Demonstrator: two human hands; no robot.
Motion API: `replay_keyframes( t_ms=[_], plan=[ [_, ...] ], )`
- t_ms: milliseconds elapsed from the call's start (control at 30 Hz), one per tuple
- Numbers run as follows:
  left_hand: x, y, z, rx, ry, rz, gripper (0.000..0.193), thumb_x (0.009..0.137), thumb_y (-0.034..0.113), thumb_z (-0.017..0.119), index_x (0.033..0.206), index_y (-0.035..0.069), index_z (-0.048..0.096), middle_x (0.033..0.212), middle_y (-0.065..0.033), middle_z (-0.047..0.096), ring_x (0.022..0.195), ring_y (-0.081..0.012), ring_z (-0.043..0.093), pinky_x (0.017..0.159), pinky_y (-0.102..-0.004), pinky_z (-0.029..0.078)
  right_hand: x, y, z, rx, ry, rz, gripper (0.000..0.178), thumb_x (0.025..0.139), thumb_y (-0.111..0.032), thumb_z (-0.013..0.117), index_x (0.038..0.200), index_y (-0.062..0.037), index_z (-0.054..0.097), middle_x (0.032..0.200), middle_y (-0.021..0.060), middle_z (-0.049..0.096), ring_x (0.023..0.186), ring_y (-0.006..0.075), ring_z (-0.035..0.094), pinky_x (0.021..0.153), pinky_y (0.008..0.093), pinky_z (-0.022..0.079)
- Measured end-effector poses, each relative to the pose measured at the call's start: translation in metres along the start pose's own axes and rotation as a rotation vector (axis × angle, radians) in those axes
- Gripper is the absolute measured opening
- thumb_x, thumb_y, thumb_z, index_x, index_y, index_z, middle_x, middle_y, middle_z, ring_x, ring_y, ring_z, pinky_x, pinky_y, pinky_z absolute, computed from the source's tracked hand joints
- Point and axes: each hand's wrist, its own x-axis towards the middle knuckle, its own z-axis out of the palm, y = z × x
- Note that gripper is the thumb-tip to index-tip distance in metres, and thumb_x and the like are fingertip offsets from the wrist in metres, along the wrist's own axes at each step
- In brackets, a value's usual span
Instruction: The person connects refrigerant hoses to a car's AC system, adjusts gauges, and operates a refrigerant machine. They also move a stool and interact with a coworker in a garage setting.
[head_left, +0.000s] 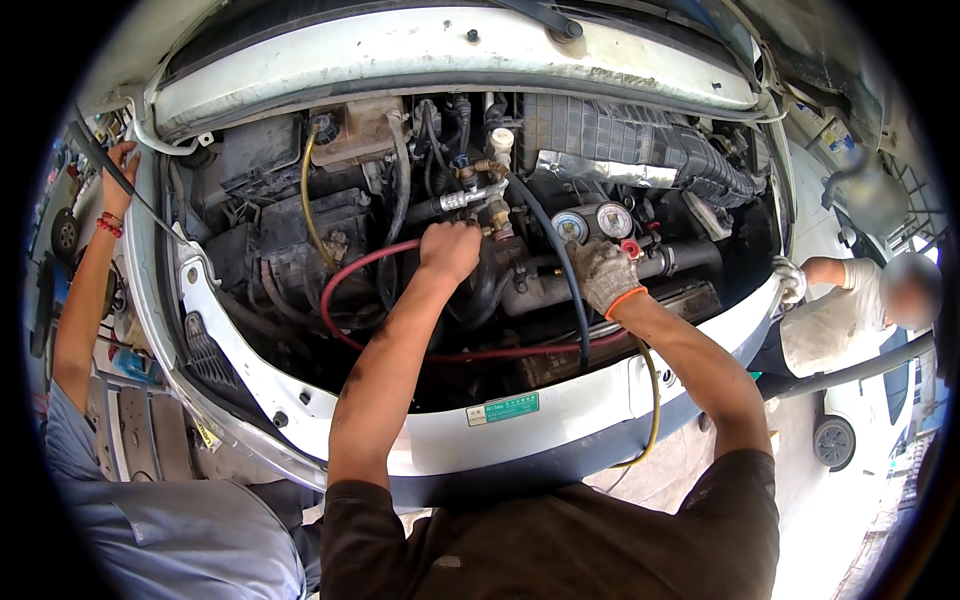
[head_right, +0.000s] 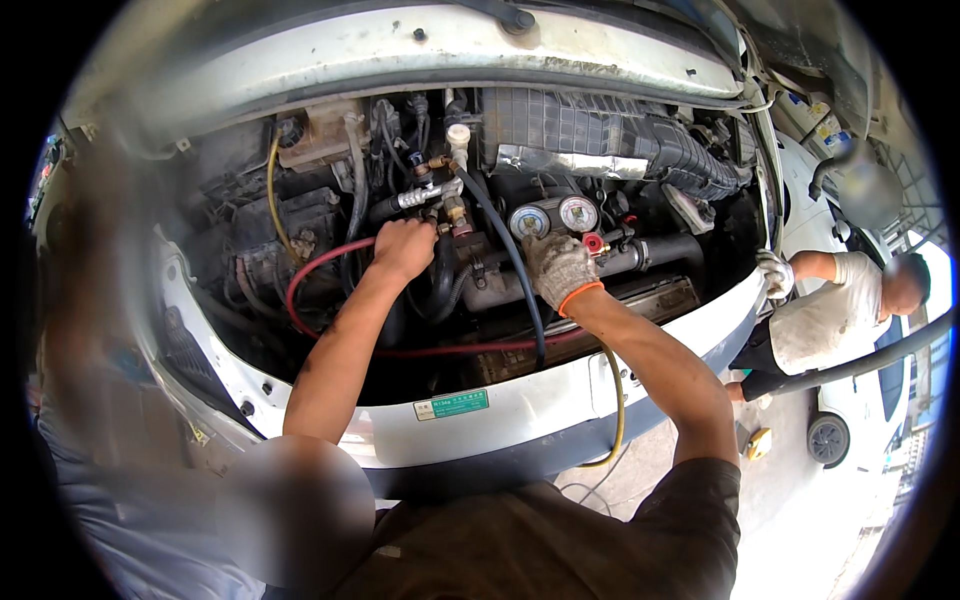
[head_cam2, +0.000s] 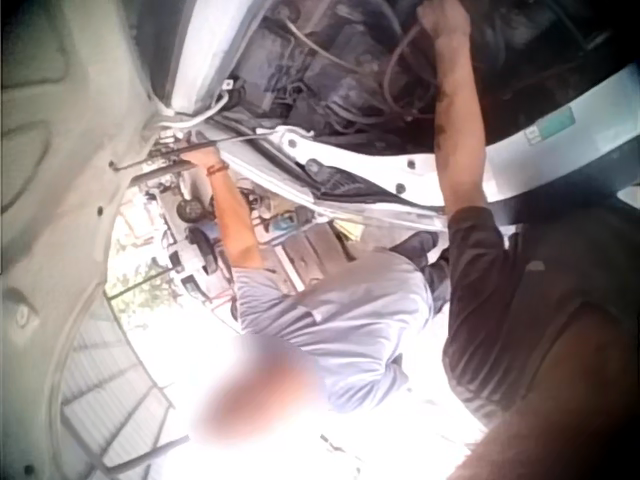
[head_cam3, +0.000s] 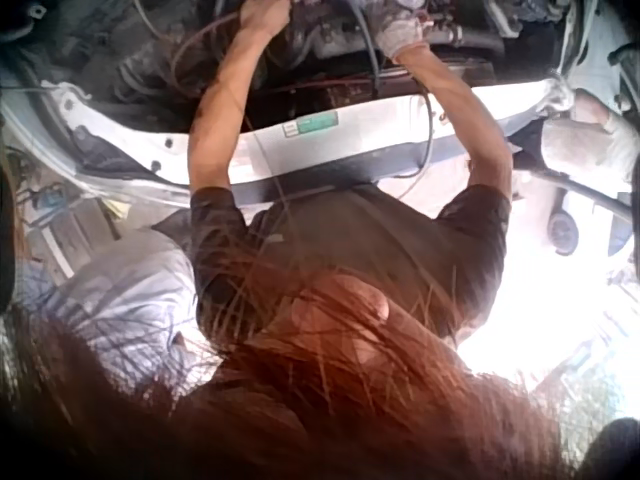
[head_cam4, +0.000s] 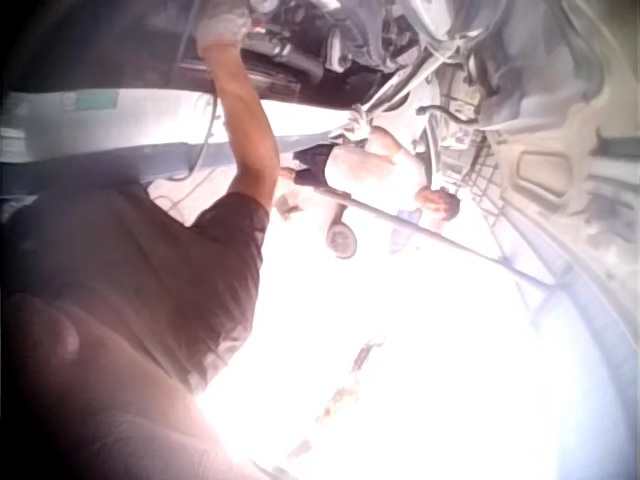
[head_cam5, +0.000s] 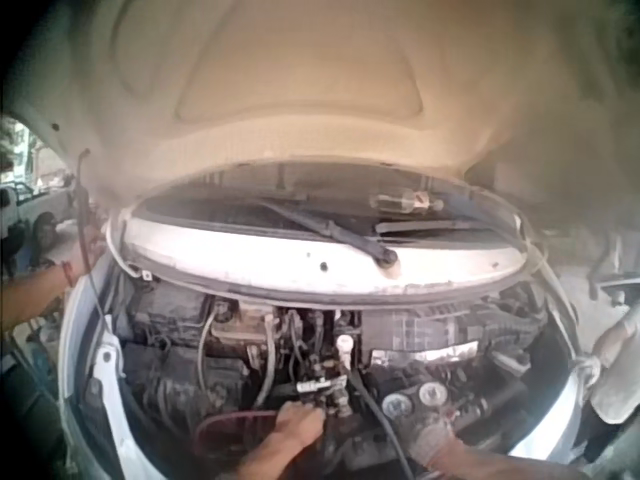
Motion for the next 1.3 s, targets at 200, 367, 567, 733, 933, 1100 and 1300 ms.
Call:
replay_keyframes(
  t_ms=[200, 367, 567, 733, 933, 1100, 1300],
  plan=[
    [0.0, 0.004, -0.005, 0.014, -0.003, -0.017, 0.015, 0.072, 0.009, 0.054, 0.08, 0.007, 0.066, 0.087, -0.0118, 0.065, 0.082, -0.0263, 0.063, 0.071, -0.0373, 0.049, -0.008, 0.009, 0.016, -0.146, 0.174, -0.083, 0.02, 0.084, -0.023, 0.05, 0.097, -0.0079, 0.053, 0.079, 0.0143, 0.058, 0.074, 0.0286, 0.06, 0.06, 0.0391, 0.049],
    [-0.001, 0.004, -0.006, 0.024, -0.009, -0.024, 0.015, 0.073, 0.01, 0.054, 0.081, 0.008, 0.066, 0.087, -0.0115, 0.065, 0.082, -0.0266, 0.063, 0.072, -0.0375, 0.048, -0.009, 0.012, 0.015, -0.125, 0.13, -0.132, 0.029, 0.083, -0.031, 0.052, 0.104, -0.0104, 0.051, 0.085, 0.0142, 0.057, 0.084, 0.029, 0.059, 0.07, 0.0427, 0.047],
    [0.0, 0.006, -0.007, 0.022, 0.013, -0.008, 0.015, 0.076, 0.014, 0.053, 0.083, 0.007, 0.065, 0.084, -0.0125, 0.065, 0.08, -0.0279, 0.063, 0.071, -0.039, 0.048, -0.006, 0.034, 0.008, -0.306, 0.16, -0.438, 0.035, 0.081, -0.032, 0.051, 0.113, -0.017, 0.05, 0.095, 0.0137, 0.054, 0.086, 0.0275, 0.058, 0.069, 0.0432, 0.046],
    [0.002, -0.004, 0.003, 0.029, -0.001, 0.002, 0.018, 0.081, 0.021, 0.053, 0.084, 0.007, 0.064, 0.08, -0.014, 0.064, 0.078, -0.03, 0.063, 0.069, -0.0412, 0.048, -0.014, 0.006, -0.006, -0.14, 0.186, -0.115, 0.03, 0.081, -0.031, 0.05, 0.105, -0.0122, 0.053, 0.085, 0.0144, 0.057, 0.078, 0.0276, 0.06, 0.061, 0.042, 0.048],
    [0.002, -0.001, 0.001, 0.018, 0.013, 0.026, 0.016, 0.08, 0.019, 0.054, 0.082, 0.007, 0.064, 0.079, -0.0139, 0.064, 0.077, -0.0303, 0.063, 0.068, -0.041, 0.048, -0.006, 0.012, 0.019, -0.205, 0.251, -0.184, 0.022, 0.082, -0.022, 0.049, 0.1, -0.011, 0.056, 0.08, 0.0126, 0.059, 0.075, 0.0271, 0.06, 0.06, 0.0375, 0.049],
    [-0.002, 0.002, -0.005, 0.013, 0.015, 0.004, 0.014, 0.075, 0.012, 0.053, 0.079, 0.007, 0.066, 0.082, -0.0128, 0.065, 0.079, -0.0276, 0.063, 0.069, -0.0383, 0.049, -0.012, 0.006, -0.015, -0.117, 0.264, -0.212, 0.034, 0.078, -0.025, 0.054, 0.107, -0.008, 0.053, 0.087, 0.0142, 0.058, 0.083, 0.029, 0.059, 0.066, 0.0398, 0.048],
    [0.001, -0.001, -0.001, 0.016, 0.023, 0.017, 0.016, 0.08, 0.019, 0.054, 0.082, 0.007, 0.064, 0.079, -0.0143, 0.064, 0.078, -0.0303, 0.062, 0.069, -0.0408, 0.048, -0.002, 0.01, -0.009, -0.074, 0.125, -0.204, 0.031, 0.077, -0.024, 0.055, 0.102, -0.0059, 0.055, 0.088, 0.0149, 0.057, 0.08, 0.0289, 0.061, 0.065, 0.0383, 0.049]
  ],
)
